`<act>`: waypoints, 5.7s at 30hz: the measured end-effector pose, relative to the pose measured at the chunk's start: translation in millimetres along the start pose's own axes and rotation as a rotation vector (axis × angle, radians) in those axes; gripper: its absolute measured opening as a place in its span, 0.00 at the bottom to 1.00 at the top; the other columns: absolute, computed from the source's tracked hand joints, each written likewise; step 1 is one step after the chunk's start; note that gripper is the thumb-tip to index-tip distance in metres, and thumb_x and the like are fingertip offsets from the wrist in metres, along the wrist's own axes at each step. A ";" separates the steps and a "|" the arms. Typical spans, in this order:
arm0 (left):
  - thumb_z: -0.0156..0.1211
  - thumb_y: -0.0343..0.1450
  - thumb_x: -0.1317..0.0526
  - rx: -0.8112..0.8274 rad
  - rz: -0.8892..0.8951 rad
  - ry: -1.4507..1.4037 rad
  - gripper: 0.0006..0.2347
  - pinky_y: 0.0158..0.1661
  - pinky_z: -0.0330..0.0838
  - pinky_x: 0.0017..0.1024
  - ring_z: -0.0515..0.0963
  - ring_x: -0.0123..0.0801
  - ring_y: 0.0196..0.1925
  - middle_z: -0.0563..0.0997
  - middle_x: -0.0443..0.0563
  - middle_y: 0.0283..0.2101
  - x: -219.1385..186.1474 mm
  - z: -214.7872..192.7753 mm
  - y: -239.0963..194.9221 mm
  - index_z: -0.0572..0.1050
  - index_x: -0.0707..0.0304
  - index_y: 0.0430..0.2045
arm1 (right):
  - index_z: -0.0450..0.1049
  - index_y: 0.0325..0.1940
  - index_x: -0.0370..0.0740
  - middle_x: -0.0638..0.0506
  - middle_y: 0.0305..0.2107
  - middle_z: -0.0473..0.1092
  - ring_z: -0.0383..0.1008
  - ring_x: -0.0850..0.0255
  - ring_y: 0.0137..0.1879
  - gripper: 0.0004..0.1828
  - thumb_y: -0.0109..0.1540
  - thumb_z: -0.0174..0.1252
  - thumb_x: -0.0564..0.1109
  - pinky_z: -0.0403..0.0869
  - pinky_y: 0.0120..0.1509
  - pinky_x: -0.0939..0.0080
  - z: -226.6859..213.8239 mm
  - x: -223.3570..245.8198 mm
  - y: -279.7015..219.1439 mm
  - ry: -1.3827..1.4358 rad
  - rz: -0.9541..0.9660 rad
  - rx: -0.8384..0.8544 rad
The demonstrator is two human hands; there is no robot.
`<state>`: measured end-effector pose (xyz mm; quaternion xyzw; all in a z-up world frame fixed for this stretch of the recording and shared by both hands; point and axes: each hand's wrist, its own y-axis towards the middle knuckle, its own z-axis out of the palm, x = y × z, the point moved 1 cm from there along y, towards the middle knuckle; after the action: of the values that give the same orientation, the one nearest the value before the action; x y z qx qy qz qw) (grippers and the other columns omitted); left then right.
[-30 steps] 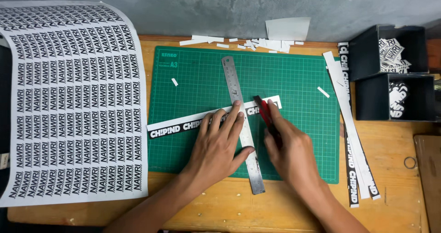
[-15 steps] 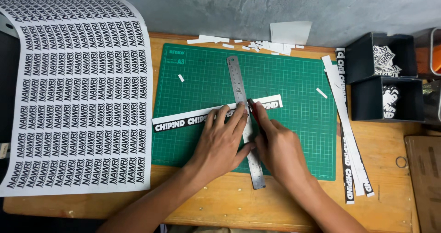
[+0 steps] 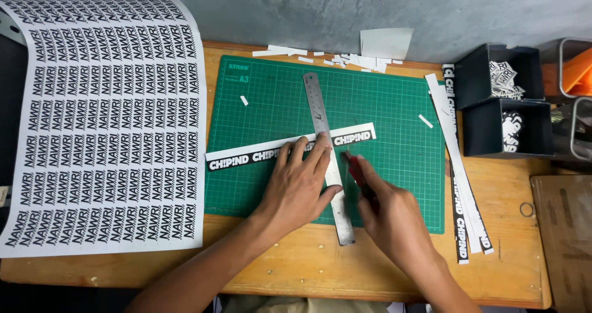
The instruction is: The person uses a metal ruler and a red utility knife to cut strips of white stickers with black text on a green cutting mat. They repeatedly align the ruler, cut the material, and reposition the strips to separate individual pieces.
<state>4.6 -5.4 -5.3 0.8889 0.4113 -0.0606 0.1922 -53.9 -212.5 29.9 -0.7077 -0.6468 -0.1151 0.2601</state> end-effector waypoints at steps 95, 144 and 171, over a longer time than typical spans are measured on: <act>0.63 0.79 0.54 -0.025 -0.397 -0.023 0.41 0.83 0.33 0.65 0.37 0.75 0.90 0.41 0.85 0.87 41.3 -6.4 -3.3 0.49 0.68 0.88 | 0.73 0.75 0.33 0.36 0.71 0.75 0.72 0.43 0.79 0.30 0.69 0.66 0.44 0.46 0.90 0.26 23.8 24.8 31.0 0.018 -0.526 -0.277; 0.67 0.77 0.42 0.038 -0.100 -0.181 0.43 0.84 0.43 0.56 0.53 0.60 0.90 0.55 0.72 0.87 12.4 9.6 -5.4 0.59 0.79 0.81 | 0.70 0.79 0.44 0.36 0.37 0.81 0.71 0.50 0.29 0.29 0.73 0.61 0.48 0.70 0.35 0.47 8.6 13.6 33.9 0.530 0.006 -0.063; 0.67 0.78 0.43 -0.018 -0.094 -0.231 0.41 0.84 0.48 0.55 0.56 0.63 0.89 0.58 0.70 0.87 21.4 10.9 0.6 0.61 0.77 0.80 | 0.70 0.78 0.42 0.39 0.40 0.80 0.70 0.55 0.35 0.27 0.74 0.62 0.46 0.71 0.39 0.52 1.4 2.6 46.1 0.633 0.044 -0.138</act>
<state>19.7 5.1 -20.8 0.8539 0.4283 -0.1678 0.2434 -8.8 -210.8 20.0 -0.6666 -0.5092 -0.3673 0.4018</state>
